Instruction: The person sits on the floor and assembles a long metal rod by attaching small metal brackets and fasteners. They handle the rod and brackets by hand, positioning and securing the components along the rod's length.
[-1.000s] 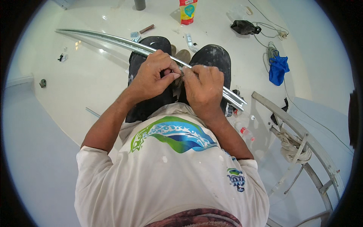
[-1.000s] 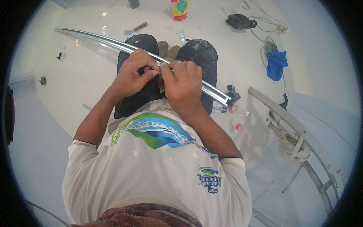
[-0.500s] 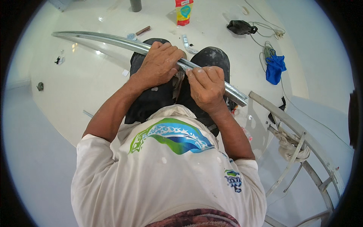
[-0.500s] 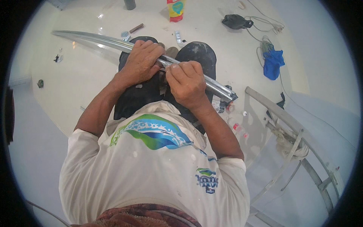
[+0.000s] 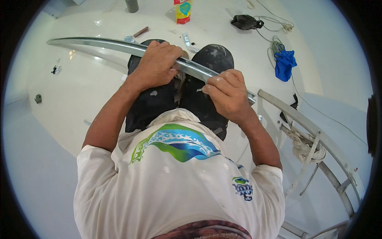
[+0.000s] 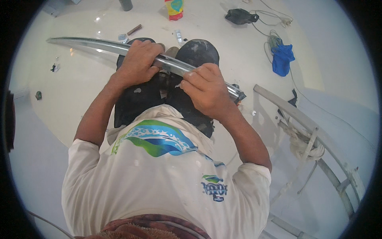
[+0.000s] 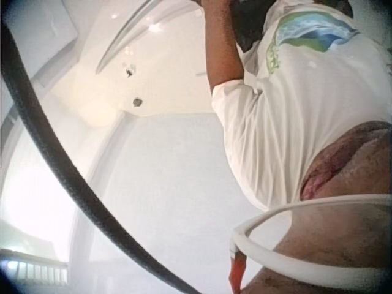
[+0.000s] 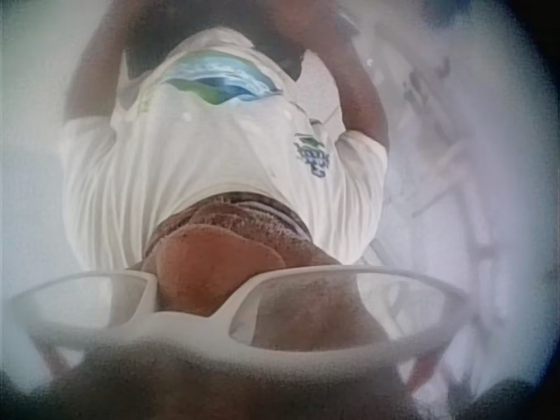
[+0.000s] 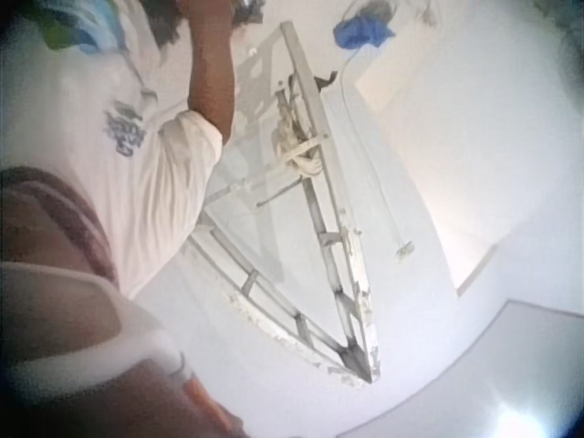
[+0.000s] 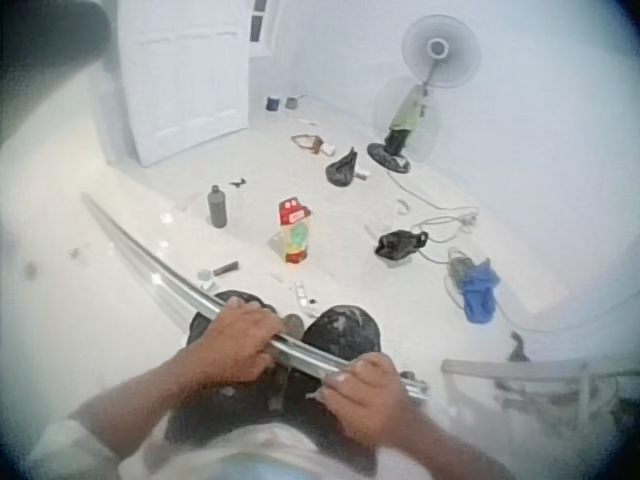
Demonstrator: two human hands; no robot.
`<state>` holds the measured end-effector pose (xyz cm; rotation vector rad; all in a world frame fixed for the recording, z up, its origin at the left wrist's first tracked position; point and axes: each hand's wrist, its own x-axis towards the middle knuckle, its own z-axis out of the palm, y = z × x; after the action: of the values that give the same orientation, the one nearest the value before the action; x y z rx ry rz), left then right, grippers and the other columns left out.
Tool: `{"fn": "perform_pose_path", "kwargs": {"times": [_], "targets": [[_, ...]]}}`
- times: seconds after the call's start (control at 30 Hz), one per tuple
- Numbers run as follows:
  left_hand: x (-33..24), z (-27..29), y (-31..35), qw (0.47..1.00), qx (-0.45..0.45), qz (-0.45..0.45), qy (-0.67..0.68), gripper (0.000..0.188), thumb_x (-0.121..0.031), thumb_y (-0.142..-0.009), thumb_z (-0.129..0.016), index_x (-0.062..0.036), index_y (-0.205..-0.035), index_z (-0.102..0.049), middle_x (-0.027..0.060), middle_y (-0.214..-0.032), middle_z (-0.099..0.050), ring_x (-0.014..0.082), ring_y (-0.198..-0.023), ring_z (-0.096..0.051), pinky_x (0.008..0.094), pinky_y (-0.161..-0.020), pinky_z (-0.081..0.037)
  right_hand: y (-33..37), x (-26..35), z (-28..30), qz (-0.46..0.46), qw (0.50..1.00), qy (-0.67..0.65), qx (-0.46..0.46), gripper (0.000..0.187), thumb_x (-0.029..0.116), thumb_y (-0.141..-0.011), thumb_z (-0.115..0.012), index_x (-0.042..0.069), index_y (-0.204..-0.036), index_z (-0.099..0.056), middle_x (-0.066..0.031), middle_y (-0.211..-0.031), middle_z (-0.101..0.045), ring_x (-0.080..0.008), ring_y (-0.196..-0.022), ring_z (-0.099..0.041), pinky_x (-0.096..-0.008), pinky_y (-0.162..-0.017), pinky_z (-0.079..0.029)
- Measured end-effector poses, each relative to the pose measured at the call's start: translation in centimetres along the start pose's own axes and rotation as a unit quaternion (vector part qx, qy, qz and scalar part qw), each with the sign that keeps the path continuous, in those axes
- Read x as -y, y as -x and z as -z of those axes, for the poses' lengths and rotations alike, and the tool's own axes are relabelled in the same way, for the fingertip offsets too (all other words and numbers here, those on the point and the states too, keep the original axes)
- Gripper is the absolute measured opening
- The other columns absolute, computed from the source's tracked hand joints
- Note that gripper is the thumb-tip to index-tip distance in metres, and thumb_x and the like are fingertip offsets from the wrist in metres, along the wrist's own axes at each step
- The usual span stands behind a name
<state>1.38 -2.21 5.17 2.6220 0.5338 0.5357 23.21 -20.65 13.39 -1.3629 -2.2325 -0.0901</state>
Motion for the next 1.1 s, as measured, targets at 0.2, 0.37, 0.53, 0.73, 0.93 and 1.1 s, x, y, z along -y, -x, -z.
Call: {"fn": "perform_pose_path", "kwargs": {"times": [0.2,0.37,0.53,0.73,0.93,1.1], "targets": [[-1.1,0.5,-0.3,0.998,0.033,0.038,-0.028,0.044,-0.008,-0.084,-0.085,-0.0098,-0.124,-0.068,0.0121,-0.111,-0.07,0.034,-0.112,-0.066,0.0489,-0.101,-0.044,3.4,0.9,5.7,-0.066,0.996,-0.03,0.049,0.023,0.005,-0.078,-0.091,0.01,-0.095,-0.078,-0.0036,-0.101,-0.075,-0.0257,-0.093,-0.069,-0.0428,-0.087,-0.051],[-1.1,0.6,-0.3,0.997,0.051,0.042,-0.034,0.046,-0.007,-0.084,-0.085,-0.0081,-0.126,-0.066,0.0132,-0.112,-0.068,0.0363,-0.114,-0.065,0.0493,-0.1,-0.044,7.0,2.5,11.1,-0.19,0.979,-0.064,0.047,0.019,0.007,-0.079,-0.092,0.011,-0.094,-0.08,-0.0033,-0.102,-0.078,-0.028,-0.093,-0.071,-0.0435,-0.086,-0.051],[-1.0,0.3,-0.1,0.999,0.009,0.012,-0.034,0.039,-0.011,-0.086,-0.084,-0.009,-0.122,-0.068,0.0106,-0.104,-0.069,0.032,-0.106,-0.065,0.0473,-0.096,-0.042,11.7,4.2,16.9,-0.312,0.945,-0.094,-0.007,0.017,0.004,-0.082,-0.092,0.004,-0.097,-0.084,-0.0101,-0.097,-0.078,-0.0271,-0.094,-0.072,-0.0406,-0.086,-0.055],[-0.4,0.0,0.0,0.999,-0.003,-0.006,-0.041,0.043,-0.012,-0.085,-0.085,-0.0078,-0.124,-0.067,0.0112,-0.108,-0.068,0.0336,-0.107,-0.064,0.0478,-0.098,-0.042,19.4,6.5,23.9,-0.468,0.863,-0.092,-0.168,0.006,0.001,-0.097,-0.084,0.001,-0.103,-0.082,-0.0076,-0.104,-0.074,-0.0196,-0.099,-0.067,-0.0339,-0.091,-0.05],[-1.7,0.3,0.9,0.999,-0.032,-0.018,-0.015,0.047,-0.015,-0.084,-0.089,-0.0074,-0.125,-0.066,0.012,-0.114,-0.067,0.0351,-0.111,-0.062,0.0491,-0.101,-0.041,24.8,3.5,23.0,-0.497,0.777,-0.089,-0.375,0.01,0.006,-0.108,-0.079,-0.003,-0.112,-0.078,-0.007,-0.109,-0.075,-0.0182,-0.099,-0.069,-0.0341,-0.092,-0.057],[-1.9,0.7,1.1,1.0,0.007,0.013,-0.002,0.054,-0.017,-0.084,-0.091,-0.0073,-0.131,-0.065,0.0123,-0.121,-0.068,0.0367,-0.12,-0.062,0.0505,-0.109,-0.04,30.9,1.5,29.1,-0.501,0.644,-0.025,-0.577,0.018,0.013,-0.112,-0.076,-0.003,-0.119,-0.075,-0.012,-0.116,-0.077,-0.021,-0.1,-0.075,-0.0429,-0.092,-0.069]]}}
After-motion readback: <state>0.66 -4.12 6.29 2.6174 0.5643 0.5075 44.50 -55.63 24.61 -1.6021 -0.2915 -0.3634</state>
